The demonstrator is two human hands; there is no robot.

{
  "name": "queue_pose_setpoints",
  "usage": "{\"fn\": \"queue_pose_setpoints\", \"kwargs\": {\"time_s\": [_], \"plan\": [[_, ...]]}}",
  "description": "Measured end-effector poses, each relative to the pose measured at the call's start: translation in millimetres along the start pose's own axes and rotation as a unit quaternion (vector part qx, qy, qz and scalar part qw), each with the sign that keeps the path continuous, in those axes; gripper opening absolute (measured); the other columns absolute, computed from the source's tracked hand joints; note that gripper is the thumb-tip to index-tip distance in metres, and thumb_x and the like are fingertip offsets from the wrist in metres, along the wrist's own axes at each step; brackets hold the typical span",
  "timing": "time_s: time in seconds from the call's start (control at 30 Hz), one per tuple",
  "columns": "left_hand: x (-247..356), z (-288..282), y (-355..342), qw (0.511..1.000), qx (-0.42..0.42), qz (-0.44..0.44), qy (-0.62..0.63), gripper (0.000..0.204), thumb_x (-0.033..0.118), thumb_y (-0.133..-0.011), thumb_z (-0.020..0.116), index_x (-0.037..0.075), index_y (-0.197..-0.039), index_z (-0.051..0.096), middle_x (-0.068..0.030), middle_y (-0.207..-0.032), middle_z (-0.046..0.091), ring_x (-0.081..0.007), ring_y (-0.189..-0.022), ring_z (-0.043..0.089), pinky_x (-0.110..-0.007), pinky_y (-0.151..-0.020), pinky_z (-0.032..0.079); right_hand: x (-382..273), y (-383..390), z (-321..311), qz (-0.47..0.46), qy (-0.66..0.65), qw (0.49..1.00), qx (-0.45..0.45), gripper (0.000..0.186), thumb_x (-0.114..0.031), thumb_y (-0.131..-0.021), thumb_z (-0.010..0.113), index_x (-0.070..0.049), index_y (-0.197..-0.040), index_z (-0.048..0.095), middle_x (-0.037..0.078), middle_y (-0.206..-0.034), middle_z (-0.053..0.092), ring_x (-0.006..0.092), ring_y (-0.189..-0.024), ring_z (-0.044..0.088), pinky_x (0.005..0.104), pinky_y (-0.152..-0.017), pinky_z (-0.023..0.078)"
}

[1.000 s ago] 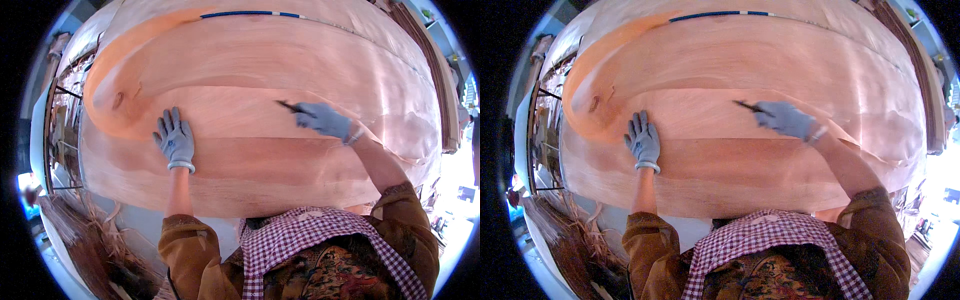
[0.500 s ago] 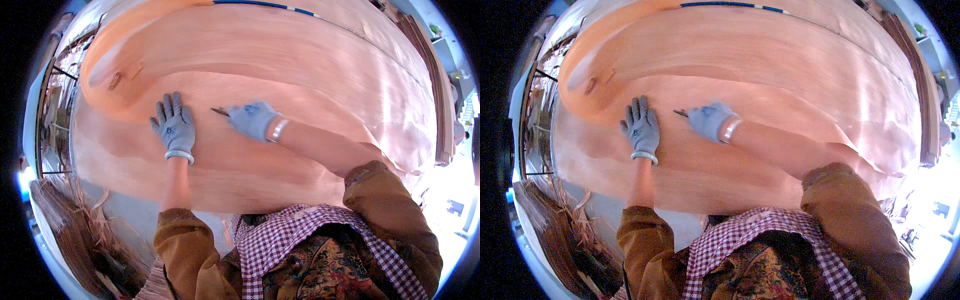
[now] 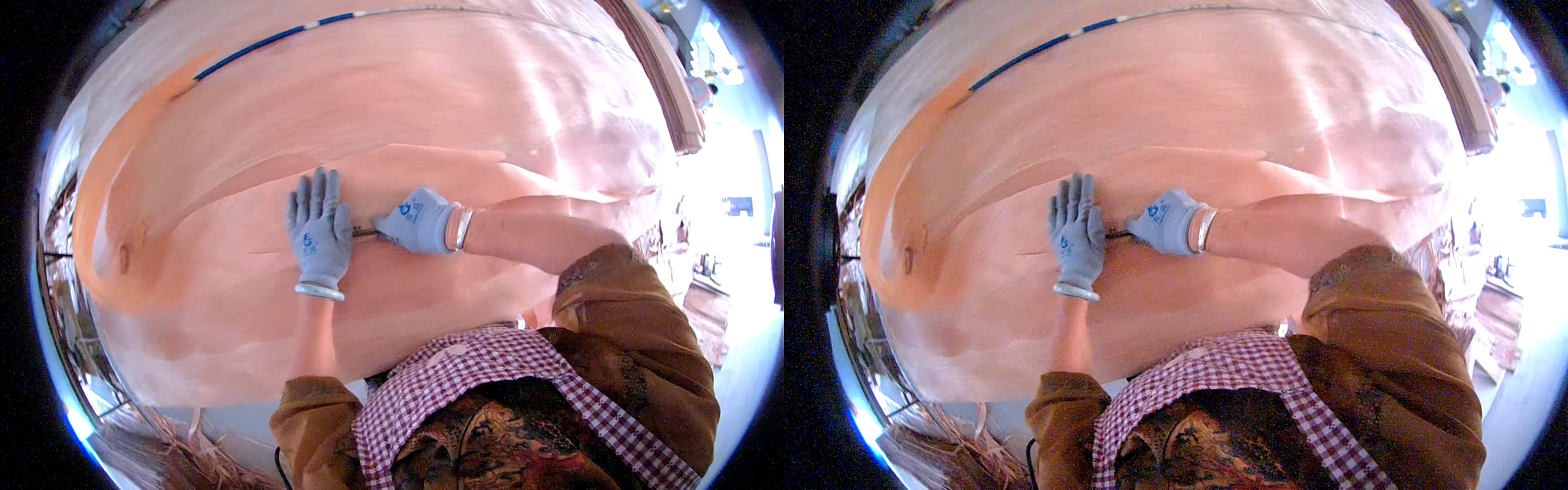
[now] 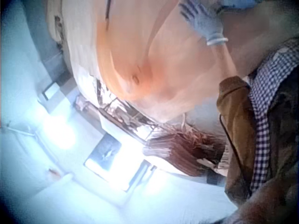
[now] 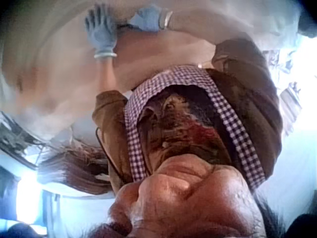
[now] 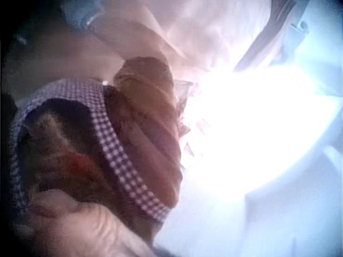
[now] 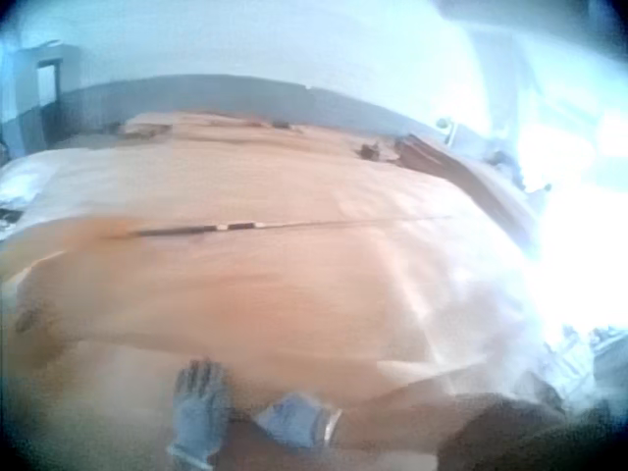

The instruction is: The person repairs a wood veneer sheet by applying a patch. They use a utility knife to cut out a damaged section, insert a new piece of veneer, and apply pressure with their hands and the tool to secure the repair.

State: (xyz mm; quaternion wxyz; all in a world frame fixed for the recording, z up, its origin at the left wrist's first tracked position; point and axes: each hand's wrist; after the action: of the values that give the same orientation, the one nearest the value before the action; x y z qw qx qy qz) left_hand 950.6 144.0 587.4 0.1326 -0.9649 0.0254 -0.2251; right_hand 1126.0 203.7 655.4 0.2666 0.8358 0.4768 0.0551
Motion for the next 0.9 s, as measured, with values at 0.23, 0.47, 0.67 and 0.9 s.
{"fn": "queue_pose_setpoints", "kwargs": {"time_s": [0.23, 0.47, 0.67, 0.9], "plan": [[23, 0, -3, 0.986, -0.045, 0.042, -0.152, 0.043, 0.034, -0.09, 0.044, 0.024, -0.131, 0.047, -0.0085, -0.141, 0.037, -0.0367, -0.128, 0.032, -0.053, -0.106, 0.018, 121, 91, 26, 0.043, 0.058, 0.997, -0.016, 0.015, -0.026, -0.085, 0.051, -0.019, -0.097, 0.057, 0.007, -0.085, 0.065, 0.0264, -0.078, 0.064, 0.0376, -0.065, 0.05], [30, 9, -6, 0.982, -0.051, 0.053, -0.174, 0.04, 0.037, -0.089, 0.046, 0.032, -0.129, 0.048, -0.0101, -0.141, 0.036, -0.0386, -0.128, 0.031, -0.055, -0.105, 0.019, 188, 150, 43, 0.174, 0.116, 0.97, -0.125, 0.02, -0.034, -0.09, 0.049, -0.021, -0.104, 0.053, 0.005, -0.08, 0.064, 0.0221, -0.074, 0.064, 0.0361, -0.068, 0.044], [25, 1, -6, 0.989, -0.064, 0.011, -0.136, 0.04, 0.038, -0.09, 0.045, 0.031, -0.129, 0.049, -0.0118, -0.142, 0.034, -0.0401, -0.13, 0.029, -0.055, -0.107, 0.017, 179, 176, -2, 0.229, 0.029, 0.973, 0.015, 0.023, -0.035, -0.09, 0.048, -0.012, -0.095, 0.052, 0.009, -0.073, 0.062, 0.0304, -0.066, 0.06, 0.0414, -0.062, 0.043], [12, 1, -8, 0.998, 0.01, 0.012, -0.055, 0.041, 0.037, -0.087, 0.048, 0.025, -0.126, 0.051, -0.0132, -0.137, 0.04, -0.0398, -0.128, 0.031, -0.053, -0.107, 0.018, 80, 9, -61, -0.054, -0.103, 0.978, 0.174, 0.023, -0.029, -0.091, 0.046, -0.008, -0.095, 0.053, 0.019, -0.08, 0.059, 0.0384, -0.073, 0.057, 0.0464, -0.063, 0.045]]}}
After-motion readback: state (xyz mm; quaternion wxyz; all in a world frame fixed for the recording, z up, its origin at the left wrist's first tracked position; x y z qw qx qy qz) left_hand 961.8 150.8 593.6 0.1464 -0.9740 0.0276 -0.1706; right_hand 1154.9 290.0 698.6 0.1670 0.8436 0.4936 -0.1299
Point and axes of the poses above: each hand's wrist, its own y-axis away from the middle knuckle, its own z-axis out of the palm, x = y × z
